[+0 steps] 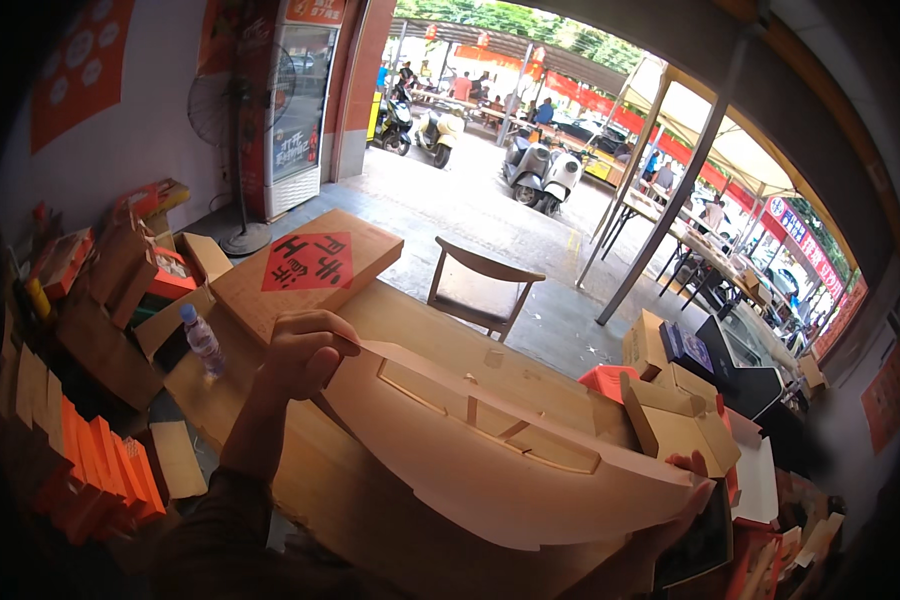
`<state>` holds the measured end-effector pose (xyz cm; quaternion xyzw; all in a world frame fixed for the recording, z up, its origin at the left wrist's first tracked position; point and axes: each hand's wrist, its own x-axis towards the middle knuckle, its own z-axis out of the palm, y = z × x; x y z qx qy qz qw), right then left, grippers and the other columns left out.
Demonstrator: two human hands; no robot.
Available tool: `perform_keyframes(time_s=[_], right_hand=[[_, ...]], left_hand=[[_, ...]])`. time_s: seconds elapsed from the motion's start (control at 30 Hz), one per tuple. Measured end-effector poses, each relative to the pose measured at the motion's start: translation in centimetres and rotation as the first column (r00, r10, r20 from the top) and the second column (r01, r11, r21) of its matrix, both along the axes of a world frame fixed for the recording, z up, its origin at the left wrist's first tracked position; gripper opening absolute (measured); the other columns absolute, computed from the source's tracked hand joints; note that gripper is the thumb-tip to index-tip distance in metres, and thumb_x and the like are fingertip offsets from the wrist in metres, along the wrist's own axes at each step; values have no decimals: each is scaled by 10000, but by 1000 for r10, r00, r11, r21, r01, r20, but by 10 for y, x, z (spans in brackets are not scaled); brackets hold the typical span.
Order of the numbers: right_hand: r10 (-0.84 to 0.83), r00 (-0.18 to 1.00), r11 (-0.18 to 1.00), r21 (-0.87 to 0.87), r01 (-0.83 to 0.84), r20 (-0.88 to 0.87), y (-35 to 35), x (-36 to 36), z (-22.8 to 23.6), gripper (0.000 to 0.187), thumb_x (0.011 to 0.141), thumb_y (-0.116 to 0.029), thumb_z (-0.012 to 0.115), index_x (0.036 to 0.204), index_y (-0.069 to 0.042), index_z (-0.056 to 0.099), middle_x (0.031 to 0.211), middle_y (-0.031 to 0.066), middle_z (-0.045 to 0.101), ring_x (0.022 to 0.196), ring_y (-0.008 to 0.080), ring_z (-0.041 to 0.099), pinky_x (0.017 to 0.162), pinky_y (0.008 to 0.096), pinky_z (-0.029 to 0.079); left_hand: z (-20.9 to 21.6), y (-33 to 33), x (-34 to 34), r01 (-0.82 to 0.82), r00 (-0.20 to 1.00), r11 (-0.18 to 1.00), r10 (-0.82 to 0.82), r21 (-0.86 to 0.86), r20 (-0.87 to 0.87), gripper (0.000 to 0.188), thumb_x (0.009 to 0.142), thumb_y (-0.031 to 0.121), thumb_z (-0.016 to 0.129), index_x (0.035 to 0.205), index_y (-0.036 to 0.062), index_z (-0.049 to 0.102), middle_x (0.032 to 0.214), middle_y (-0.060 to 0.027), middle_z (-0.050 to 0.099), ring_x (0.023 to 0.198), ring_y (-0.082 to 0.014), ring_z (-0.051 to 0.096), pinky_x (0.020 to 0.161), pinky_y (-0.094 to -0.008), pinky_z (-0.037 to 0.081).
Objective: The person assembles a flat cardboard box by folding its sides and securing them with tape. They then place a lid on the box and tie it with a ribbon. The process is repeated for a second box.
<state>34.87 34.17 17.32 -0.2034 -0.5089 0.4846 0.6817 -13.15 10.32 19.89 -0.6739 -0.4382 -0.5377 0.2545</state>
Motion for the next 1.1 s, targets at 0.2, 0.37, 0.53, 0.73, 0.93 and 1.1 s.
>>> perform_keyframes(time_s=[0.2,0.37,0.53,0.73,0.93,1.1], right_hand=[[10,999,1000,12,-10,-37,12,6,-7,638,1124,-563,363,1414,-35,574,1141,80,629,1092,213,559,994,394,465],[156,980,988,21,-154,-124,22,12,-14,661,1121,-574,360,1462,-37,537,1208,94,656,1123,228,582,1038,408,468],[95,992,995,34,-92,-89,12,11,-8,729,1088,-595,408,1477,10,531,1219,144,673,1139,258,607,1020,411,482],[43,996,990,138,-32,-81,-32,27,28,901,1042,-703,398,1553,37,456,1315,192,660,1184,274,618,1038,426,492],[-134,959,956,287,59,249,-20,24,28,1028,857,-546,736,1604,50,357,1467,229,579,1388,302,535,1169,437,406],[-4,946,992,117,-37,325,-28,23,41,992,758,-233,840,1601,5,372,1460,187,582,1383,266,535,1153,397,418]], left_hand=[[0,-9,-8,215,976,965,-217,-152,7,475,1032,326,463,897,-2,779,965,-136,722,723,-240,663,647,-367,532],[1,1,-9,67,994,973,-84,-219,-72,423,942,323,513,948,4,790,978,-134,719,815,-262,613,715,-380,510],[5,-2,2,-28,1000,970,28,-243,-5,360,734,83,583,1020,-14,779,986,-150,710,891,-313,634,809,-405,518],[67,-33,53,85,979,884,13,-460,205,303,894,144,560,1049,-35,748,1150,-195,689,1119,-337,629,995,-429,474],[86,16,33,184,957,708,31,-682,290,342,972,291,655,991,-42,730,1035,-124,740,977,-199,688,879,-377,533],[82,8,31,-27,957,701,225,-712,185,339,928,292,728,980,-43,731,962,-106,742,904,-177,700,794,-368,555]])
